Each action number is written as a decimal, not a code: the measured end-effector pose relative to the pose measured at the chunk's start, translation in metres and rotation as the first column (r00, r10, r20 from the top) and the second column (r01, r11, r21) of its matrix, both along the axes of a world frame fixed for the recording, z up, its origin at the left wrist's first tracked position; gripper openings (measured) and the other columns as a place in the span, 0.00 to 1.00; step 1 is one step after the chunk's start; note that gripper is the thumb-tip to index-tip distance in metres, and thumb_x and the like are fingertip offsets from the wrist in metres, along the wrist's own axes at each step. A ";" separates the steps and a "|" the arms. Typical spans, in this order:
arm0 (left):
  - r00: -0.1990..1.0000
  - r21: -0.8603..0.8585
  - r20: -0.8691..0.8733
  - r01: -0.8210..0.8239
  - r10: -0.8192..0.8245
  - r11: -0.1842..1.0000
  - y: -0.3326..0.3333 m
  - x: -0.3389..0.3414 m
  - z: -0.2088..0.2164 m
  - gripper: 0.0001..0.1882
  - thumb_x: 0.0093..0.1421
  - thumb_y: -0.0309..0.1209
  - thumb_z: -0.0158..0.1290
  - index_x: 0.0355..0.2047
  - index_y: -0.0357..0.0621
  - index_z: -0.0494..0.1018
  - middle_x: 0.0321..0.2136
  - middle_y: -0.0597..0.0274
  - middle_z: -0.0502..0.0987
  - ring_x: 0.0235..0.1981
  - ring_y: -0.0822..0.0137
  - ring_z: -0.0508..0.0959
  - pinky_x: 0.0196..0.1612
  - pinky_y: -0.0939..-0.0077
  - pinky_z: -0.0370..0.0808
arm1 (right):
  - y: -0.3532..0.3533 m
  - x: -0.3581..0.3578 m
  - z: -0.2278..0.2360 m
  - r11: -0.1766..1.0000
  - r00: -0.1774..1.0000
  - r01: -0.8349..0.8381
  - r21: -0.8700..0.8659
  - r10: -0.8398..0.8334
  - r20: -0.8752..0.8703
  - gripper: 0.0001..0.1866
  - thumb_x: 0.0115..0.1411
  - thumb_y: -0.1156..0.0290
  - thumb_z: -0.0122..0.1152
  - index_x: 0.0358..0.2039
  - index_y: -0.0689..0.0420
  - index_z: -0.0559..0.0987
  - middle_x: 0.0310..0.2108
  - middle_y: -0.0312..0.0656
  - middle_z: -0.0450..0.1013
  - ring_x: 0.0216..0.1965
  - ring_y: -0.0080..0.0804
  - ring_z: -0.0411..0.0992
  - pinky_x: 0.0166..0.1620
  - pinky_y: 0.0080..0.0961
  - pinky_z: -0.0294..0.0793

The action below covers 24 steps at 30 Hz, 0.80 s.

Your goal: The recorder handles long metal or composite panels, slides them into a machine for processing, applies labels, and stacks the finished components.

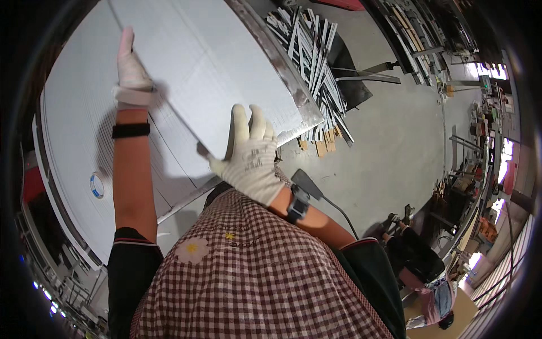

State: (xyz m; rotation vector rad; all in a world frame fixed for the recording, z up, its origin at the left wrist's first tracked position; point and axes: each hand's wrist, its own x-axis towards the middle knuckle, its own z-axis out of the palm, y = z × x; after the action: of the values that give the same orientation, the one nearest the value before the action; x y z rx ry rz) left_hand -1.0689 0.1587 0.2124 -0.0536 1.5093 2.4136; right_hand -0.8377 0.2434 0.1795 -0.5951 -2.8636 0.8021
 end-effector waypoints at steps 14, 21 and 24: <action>0.897 0.215 0.434 -0.009 -0.088 0.976 -0.028 0.220 -0.086 0.35 0.62 0.32 0.52 0.64 0.34 0.49 0.60 0.51 0.58 0.59 0.66 0.61 0.60 0.76 0.60 | 0.007 0.004 -0.038 0.968 0.959 -0.185 0.168 0.140 0.247 0.61 0.35 0.49 0.74 0.62 0.68 0.50 0.62 0.67 0.44 0.63 0.64 0.45 0.62 0.56 0.46; 0.926 0.100 0.343 0.130 -0.157 0.986 -0.028 0.222 -0.076 0.38 0.60 0.30 0.54 0.65 0.38 0.47 0.58 0.53 0.59 0.45 0.71 0.69 0.50 0.76 0.69 | 0.019 0.009 -0.057 0.940 0.965 -0.219 0.263 0.168 0.202 0.60 0.39 0.54 0.72 0.63 0.68 0.46 0.63 0.68 0.42 0.64 0.64 0.42 0.64 0.54 0.45; 0.882 0.114 0.431 0.157 -0.191 0.981 -0.029 0.220 -0.065 0.37 0.60 0.30 0.54 0.65 0.39 0.48 0.64 0.49 0.51 0.66 0.58 0.51 0.64 0.68 0.54 | 0.025 0.009 -0.057 0.938 0.968 -0.220 0.267 0.175 0.182 0.61 0.38 0.54 0.72 0.63 0.69 0.45 0.63 0.68 0.42 0.64 0.64 0.43 0.64 0.52 0.46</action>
State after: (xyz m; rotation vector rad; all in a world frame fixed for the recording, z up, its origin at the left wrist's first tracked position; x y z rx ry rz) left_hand -0.8485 0.1295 0.1477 -0.4037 1.1602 2.1250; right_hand -0.8289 0.2680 0.1224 -0.3507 -3.1389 0.3612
